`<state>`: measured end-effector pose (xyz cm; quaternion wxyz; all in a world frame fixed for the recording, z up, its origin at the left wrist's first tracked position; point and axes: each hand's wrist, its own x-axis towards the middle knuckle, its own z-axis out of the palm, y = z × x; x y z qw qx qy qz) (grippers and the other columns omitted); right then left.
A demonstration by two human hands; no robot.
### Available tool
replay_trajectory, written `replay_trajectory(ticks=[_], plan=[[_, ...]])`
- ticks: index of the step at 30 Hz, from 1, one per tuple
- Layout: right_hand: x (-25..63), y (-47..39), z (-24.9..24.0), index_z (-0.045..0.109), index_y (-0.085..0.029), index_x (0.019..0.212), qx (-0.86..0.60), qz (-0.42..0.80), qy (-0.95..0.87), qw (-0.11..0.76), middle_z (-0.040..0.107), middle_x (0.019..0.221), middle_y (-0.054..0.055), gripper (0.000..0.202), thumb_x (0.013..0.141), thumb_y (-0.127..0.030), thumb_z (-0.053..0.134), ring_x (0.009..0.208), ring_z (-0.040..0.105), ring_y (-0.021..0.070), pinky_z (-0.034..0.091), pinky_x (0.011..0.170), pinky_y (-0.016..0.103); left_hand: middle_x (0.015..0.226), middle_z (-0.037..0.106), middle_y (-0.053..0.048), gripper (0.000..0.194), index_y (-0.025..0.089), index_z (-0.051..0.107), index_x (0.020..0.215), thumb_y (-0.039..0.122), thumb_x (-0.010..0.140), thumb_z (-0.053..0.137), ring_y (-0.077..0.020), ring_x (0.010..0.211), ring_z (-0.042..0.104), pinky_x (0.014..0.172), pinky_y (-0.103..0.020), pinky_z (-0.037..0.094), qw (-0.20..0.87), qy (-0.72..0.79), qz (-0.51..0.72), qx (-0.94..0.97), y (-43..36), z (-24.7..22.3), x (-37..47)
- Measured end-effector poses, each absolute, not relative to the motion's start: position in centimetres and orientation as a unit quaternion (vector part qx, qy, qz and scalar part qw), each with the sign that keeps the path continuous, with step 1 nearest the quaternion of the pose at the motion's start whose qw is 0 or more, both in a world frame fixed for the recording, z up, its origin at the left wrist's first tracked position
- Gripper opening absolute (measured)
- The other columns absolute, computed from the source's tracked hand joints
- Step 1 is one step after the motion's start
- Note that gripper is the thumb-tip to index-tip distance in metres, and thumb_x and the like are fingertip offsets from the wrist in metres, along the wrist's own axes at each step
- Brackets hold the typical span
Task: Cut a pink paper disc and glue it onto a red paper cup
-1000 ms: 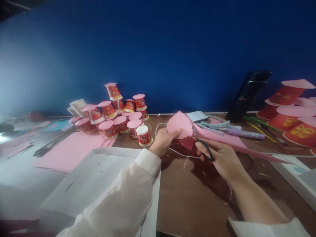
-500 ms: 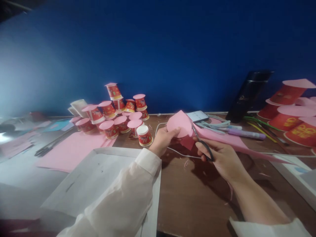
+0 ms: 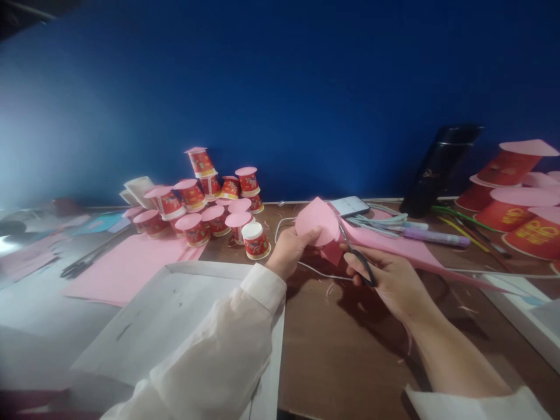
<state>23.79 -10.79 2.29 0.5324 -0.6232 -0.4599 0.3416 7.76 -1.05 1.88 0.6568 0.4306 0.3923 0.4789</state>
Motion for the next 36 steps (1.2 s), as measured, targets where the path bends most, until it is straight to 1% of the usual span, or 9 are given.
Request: replay_trajectory(ticks=[6, 10, 14, 17, 21, 27, 30, 33, 36], plan=[[23.6, -10.9, 2.5, 0.081, -0.02, 0.081, -0.631, 0.34, -0.455, 0.529, 0.069, 0.064, 0.001, 0.049, 0.066, -0.067, 0.082, 0.058, 0.056, 0.0168, 0.043, 0.061, 0.031, 0.092, 0.078, -0.013, 0.023, 0.01, 0.076, 0.095, 0.024, 0.079, 0.084, -0.0234, 0.076, 0.073, 0.074, -0.039, 0.063, 0.627, 0.403, 0.469, 0.472, -0.6, 1.4, 7.5], [23.5, -11.0, 2.7, 0.076, -0.02, 0.072, -0.631, 0.335, -0.462, 0.525, 0.069, 0.064, 0.002, 0.049, 0.066, -0.068, 0.081, 0.06, 0.058, 0.0179, 0.044, 0.062, 0.031, 0.089, 0.078, -0.012, 0.021, 0.011, 0.076, 0.09, 0.026, 0.078, 0.085, -0.0263, 0.081, 0.074, 0.079, -0.042, 0.063, 0.607, 0.415, 0.453, 0.504, -0.5, 1.4, 7.4], [23.5, -11.0, 2.8, 0.075, -0.021, 0.071, -0.63, 0.323, -0.475, 0.522, 0.07, 0.065, 0.003, 0.051, 0.067, -0.071, 0.079, 0.06, 0.058, 0.0184, 0.045, 0.063, 0.032, 0.088, 0.077, -0.011, 0.017, 0.011, 0.076, 0.088, 0.024, 0.08, 0.084, -0.0242, 0.076, 0.073, 0.078, -0.042, 0.063, 0.61, 0.41, 0.453, 0.505, -0.7, 1.7, 7.3], [23.9, -10.9, 2.7, 0.074, -0.021, 0.065, -0.634, 0.319, -0.485, 0.51, 0.069, 0.063, 0.002, 0.051, 0.069, -0.072, 0.077, 0.059, 0.057, 0.0177, 0.045, 0.063, 0.032, 0.087, 0.077, -0.011, 0.016, 0.01, 0.076, 0.088, 0.022, 0.081, 0.082, -0.0217, 0.072, 0.072, 0.076, -0.041, 0.064, 0.62, 0.403, 0.45, 0.501, -0.9, 2.0, 7.2], [24.5, -10.6, 2.5, 0.074, -0.021, 0.067, -0.635, 0.329, -0.494, 0.494, 0.069, 0.062, 0.002, 0.049, 0.069, -0.07, 0.078, 0.057, 0.057, 0.0171, 0.045, 0.062, 0.031, 0.086, 0.077, -0.012, 0.012, 0.01, 0.076, 0.086, 0.019, 0.082, 0.08, -0.0199, 0.068, 0.07, 0.072, -0.038, 0.063, 0.636, 0.407, 0.451, 0.475, -1.2, 2.4, 7.3], [24.3, -10.7, 2.3, 0.07, -0.022, 0.06, -0.631, 0.312, -0.498, 0.507, 0.069, 0.064, 0.002, 0.049, 0.073, -0.068, 0.076, 0.056, 0.054, 0.0152, 0.045, 0.064, 0.031, 0.081, 0.075, -0.01, 0.026, 0.009, 0.076, 0.087, 0.028, 0.075, 0.088, -0.0207, 0.068, 0.071, 0.071, -0.038, 0.063, 0.648, 0.401, 0.449, 0.466, -1.3, 2.6, 7.2], [24.2, -10.8, 2.3, 0.071, -0.021, 0.062, -0.628, 0.322, -0.495, 0.507, 0.068, 0.063, 0.001, 0.048, 0.071, -0.068, 0.078, 0.057, 0.054, 0.0151, 0.044, 0.063, 0.03, 0.079, 0.075, -0.01, 0.023, 0.008, 0.075, 0.085, 0.026, 0.077, 0.087, -0.0199, 0.067, 0.07, 0.071, -0.037, 0.063, 0.652, 0.402, 0.448, 0.46, -1.3, 2.6, 7.3], [24.3, -10.8, 2.4, 0.072, -0.021, 0.065, -0.634, 0.31, -0.493, 0.509, 0.068, 0.063, 0.001, 0.046, 0.074, -0.066, 0.077, 0.057, 0.054, 0.0149, 0.043, 0.063, 0.03, 0.078, 0.075, -0.01, 0.02, 0.008, 0.075, 0.086, 0.024, 0.079, 0.085, -0.0191, 0.065, 0.07, 0.069, -0.036, 0.063, 0.653, 0.402, 0.453, 0.454, -1.1, 2.3, 7.4], [24.4, -10.7, 2.4, 0.072, -0.021, 0.064, -0.635, 0.32, -0.494, 0.5, 0.068, 0.063, 0.001, 0.045, 0.072, -0.065, 0.078, 0.056, 0.053, 0.0146, 0.043, 0.062, 0.029, 0.08, 0.075, -0.01, 0.023, 0.008, 0.076, 0.087, 0.026, 0.078, 0.086, -0.0194, 0.065, 0.07, 0.068, -0.036, 0.062, 0.654, 0.392, 0.459, 0.456, -0.9, 1.9, 7.5]])
